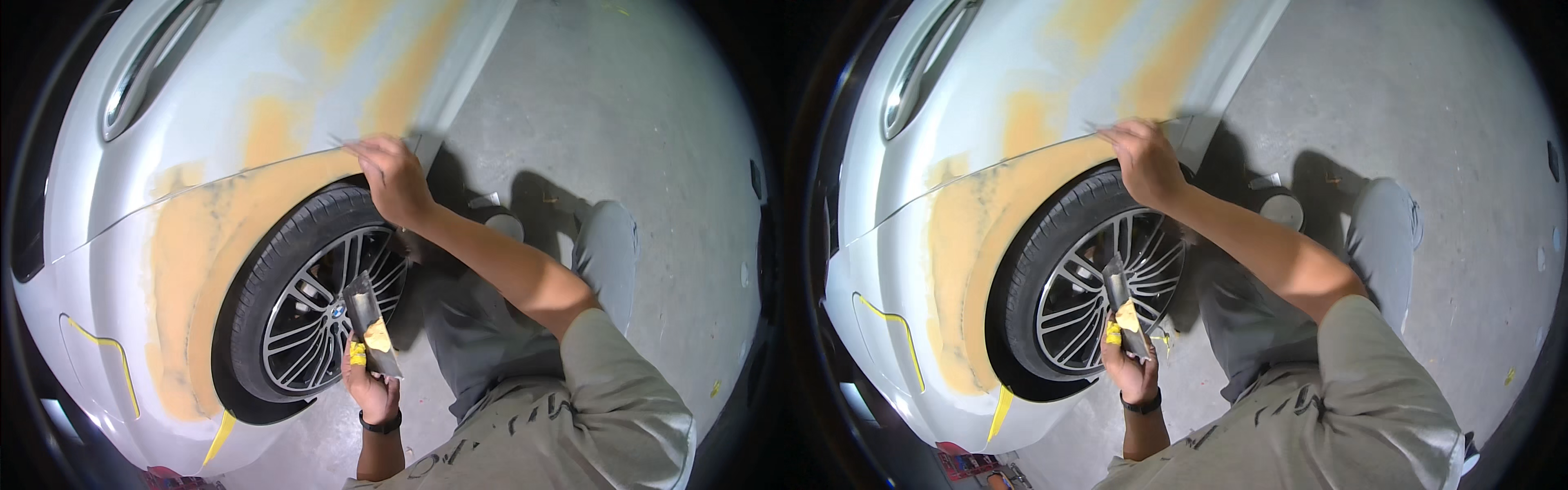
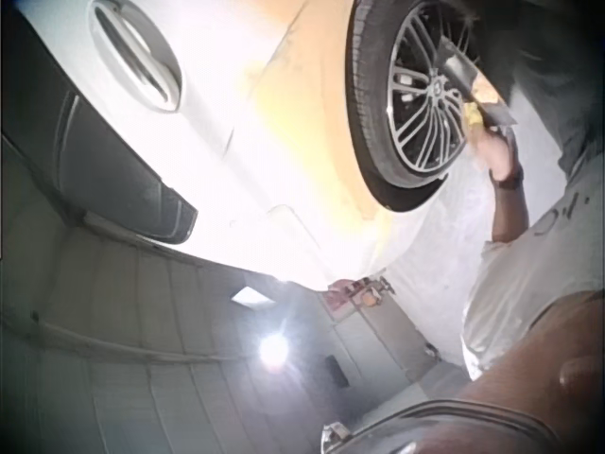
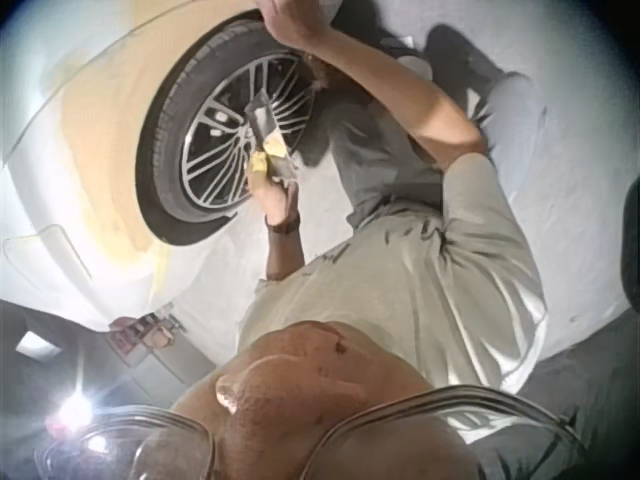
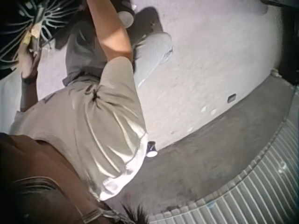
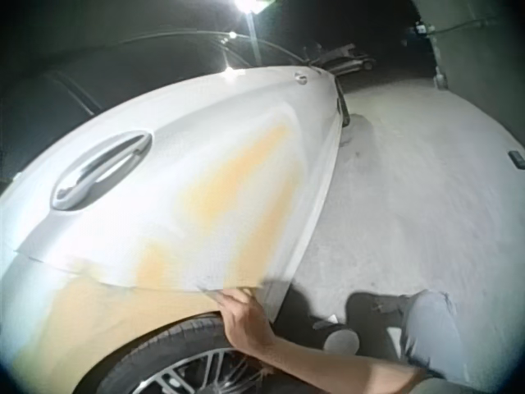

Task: The person applies yellow body filler to a white car's wheel arch using a spreader, then smooths and levels the filler with a sanding block. The person repeatedly applies and sands the filler to achieve a smooth surface.

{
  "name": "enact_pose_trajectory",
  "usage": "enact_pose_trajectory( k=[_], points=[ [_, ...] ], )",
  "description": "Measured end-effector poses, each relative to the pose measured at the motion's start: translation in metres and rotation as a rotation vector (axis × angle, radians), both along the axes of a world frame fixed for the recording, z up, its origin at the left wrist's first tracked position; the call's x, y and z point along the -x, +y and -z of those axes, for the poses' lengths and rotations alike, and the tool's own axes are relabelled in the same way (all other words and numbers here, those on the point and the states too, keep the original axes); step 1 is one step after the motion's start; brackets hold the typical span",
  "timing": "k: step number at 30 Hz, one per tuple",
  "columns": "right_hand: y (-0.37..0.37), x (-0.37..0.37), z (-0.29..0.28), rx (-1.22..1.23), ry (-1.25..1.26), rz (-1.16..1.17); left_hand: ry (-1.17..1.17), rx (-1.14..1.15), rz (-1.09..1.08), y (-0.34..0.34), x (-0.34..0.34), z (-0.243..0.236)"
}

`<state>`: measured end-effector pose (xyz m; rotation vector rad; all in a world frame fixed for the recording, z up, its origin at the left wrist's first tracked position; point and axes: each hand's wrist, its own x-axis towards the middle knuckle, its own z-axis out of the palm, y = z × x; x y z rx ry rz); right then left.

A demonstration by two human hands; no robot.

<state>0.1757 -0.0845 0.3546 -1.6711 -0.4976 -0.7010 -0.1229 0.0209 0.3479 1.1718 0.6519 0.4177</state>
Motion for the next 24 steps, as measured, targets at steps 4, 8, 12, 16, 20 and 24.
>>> enact_pose_trajectory(
  k=[4, 8, 12, 16, 20, 24],
  points=[
    [-0.050, 0.037, 0.000, -0.272, 0.426, -0.374, -0.016, -0.005, 0.044, -0.011, -0.025, -0.008],
    [-0.093, 0.086, 0.019, -0.452, 0.692, -0.488, -0.182, 0.127, 0.296, -0.035, -0.057, -0.010],
    [-0.131, 0.147, 0.028, -0.173, 0.826, -0.600, -0.079, -0.321, 0.306, -0.037, -0.079, -0.009],
    [-0.169, 0.132, 0.021, 0.047, 0.778, -0.283, -0.108, -0.200, 0.488, -0.026, -0.088, -0.013],
    [-0.170, 0.108, 0.032, 0.186, 0.605, -0.212, -0.165, -0.486, 0.688, -0.039, -0.098, -0.001],
    [-0.158, 0.138, 0.062, 0.230, 0.687, -0.356, -0.014, -0.524, 0.740, -0.039, -0.119, 0.023]
  ],
)
